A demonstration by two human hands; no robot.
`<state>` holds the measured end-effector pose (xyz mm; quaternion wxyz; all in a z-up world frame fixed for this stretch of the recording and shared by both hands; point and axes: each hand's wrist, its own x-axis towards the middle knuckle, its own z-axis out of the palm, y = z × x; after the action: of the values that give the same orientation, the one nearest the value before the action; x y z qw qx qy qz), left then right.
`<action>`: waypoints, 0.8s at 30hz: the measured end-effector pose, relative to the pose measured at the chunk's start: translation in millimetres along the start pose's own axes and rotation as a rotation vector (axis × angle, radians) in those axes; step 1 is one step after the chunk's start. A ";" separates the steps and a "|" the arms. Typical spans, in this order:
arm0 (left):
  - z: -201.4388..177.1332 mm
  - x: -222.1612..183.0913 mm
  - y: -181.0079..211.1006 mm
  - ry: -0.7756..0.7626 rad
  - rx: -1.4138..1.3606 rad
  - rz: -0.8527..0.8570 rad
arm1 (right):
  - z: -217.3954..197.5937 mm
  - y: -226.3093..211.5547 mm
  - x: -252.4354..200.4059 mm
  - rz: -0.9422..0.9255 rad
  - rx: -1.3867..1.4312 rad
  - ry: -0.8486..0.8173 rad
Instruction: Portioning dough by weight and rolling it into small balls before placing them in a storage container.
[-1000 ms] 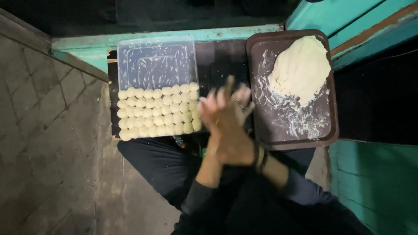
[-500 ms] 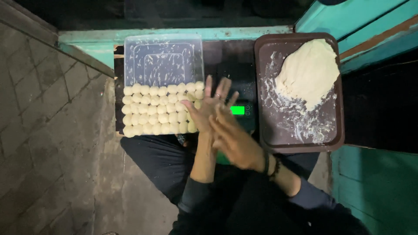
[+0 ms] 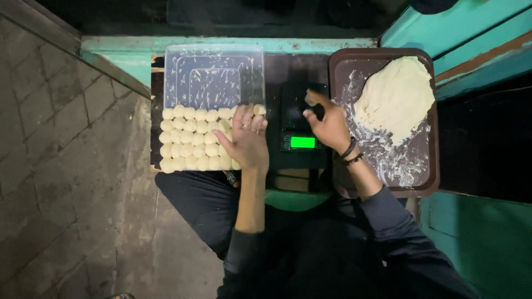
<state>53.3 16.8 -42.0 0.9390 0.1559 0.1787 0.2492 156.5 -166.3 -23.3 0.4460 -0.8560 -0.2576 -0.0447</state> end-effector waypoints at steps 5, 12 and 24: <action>-22.1 -9.9 10.8 0.102 0.091 0.081 | -44.4 -25.1 14.6 -0.050 0.148 0.204; 4.5 -37.7 24.3 0.077 0.473 0.208 | -122.9 -54.6 26.7 -0.283 0.136 0.344; -26.8 -39.6 62.5 0.169 0.579 0.357 | -66.0 18.6 36.8 -0.072 -0.038 0.065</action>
<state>-15.7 53.3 -31.7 0.7793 0.4233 0.2891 0.3604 207.3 -212.2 13.7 0.4360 -0.8525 -0.2729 -0.0932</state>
